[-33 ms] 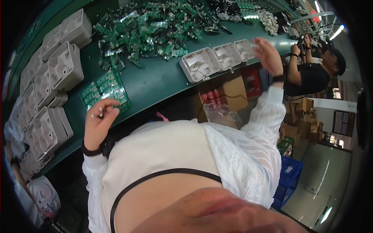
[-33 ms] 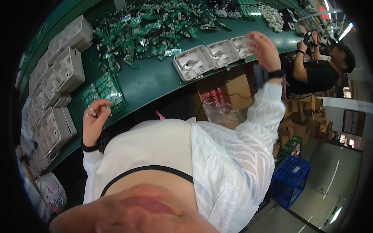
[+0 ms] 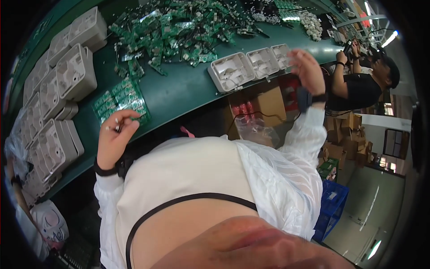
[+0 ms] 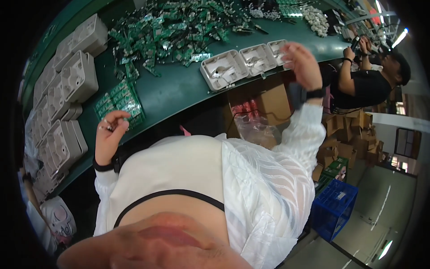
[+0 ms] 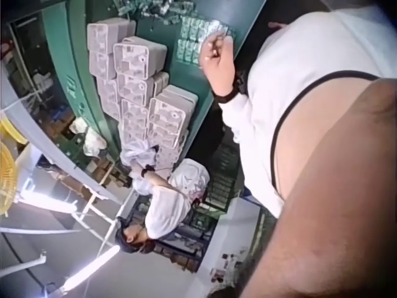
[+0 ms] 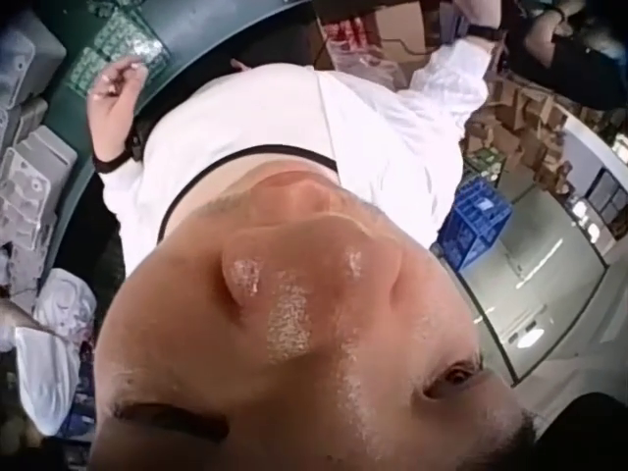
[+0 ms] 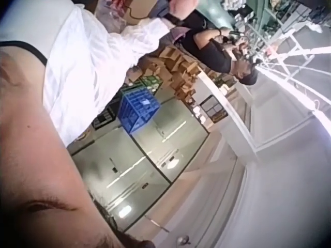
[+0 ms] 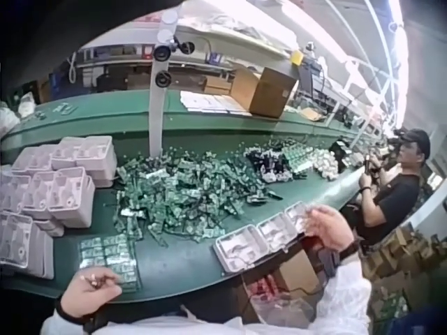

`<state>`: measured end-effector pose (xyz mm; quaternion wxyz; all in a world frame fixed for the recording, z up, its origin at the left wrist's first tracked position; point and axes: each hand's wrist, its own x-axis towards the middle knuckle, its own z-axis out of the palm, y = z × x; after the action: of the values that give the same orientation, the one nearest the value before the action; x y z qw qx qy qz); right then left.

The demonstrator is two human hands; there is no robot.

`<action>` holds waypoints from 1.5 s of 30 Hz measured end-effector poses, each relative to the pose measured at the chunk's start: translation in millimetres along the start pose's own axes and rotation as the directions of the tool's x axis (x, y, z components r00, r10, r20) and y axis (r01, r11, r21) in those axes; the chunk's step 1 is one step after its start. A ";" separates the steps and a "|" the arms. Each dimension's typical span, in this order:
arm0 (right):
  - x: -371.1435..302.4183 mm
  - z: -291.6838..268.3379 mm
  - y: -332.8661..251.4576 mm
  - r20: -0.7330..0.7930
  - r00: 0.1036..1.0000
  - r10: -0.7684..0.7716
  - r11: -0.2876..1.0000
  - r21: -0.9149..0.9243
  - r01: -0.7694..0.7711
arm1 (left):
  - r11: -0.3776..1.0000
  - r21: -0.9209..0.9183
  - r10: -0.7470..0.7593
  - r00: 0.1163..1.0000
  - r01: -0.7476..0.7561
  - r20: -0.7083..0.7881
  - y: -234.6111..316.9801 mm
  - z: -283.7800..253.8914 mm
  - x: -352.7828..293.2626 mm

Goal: The person inserts a wire into a circuit board, places the board into a plastic housing, and sets the unit aside. They then pick up a stack of circuit boards and a bundle of wires, separating one wire from the bundle.

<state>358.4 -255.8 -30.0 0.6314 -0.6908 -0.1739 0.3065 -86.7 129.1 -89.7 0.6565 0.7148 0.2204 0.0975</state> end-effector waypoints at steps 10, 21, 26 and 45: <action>-44.9 192.9 117.7 0.010 0.714 -0.700 0.217 -0.950 0.226 | 0.990 -0.107 -0.082 0.990 0.095 0.119 4.4 9.3 -8.3; -14.2 172.4 133.3 -0.114 0.691 -0.713 0.207 -0.977 0.052 | 0.998 -0.017 -0.062 0.995 0.063 0.079 -8.6 -7.0 -32.0; 12.8 109.8 136.3 -0.174 0.657 -0.733 0.107 -0.984 -0.142 | 0.993 -0.075 -0.091 0.994 0.096 0.064 -3.3 -7.3 -33.4; 25.2 112.8 107.3 0.060 0.941 -0.332 0.327 -0.929 0.175 | 0.763 -0.631 -0.101 0.990 0.139 0.095 -13.0 -24.3 -27.6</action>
<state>289.0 -168.8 -141.9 0.1868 -0.9078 -0.3756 0.0042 -123.9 139.1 -95.3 0.8702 0.4375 0.2015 0.1042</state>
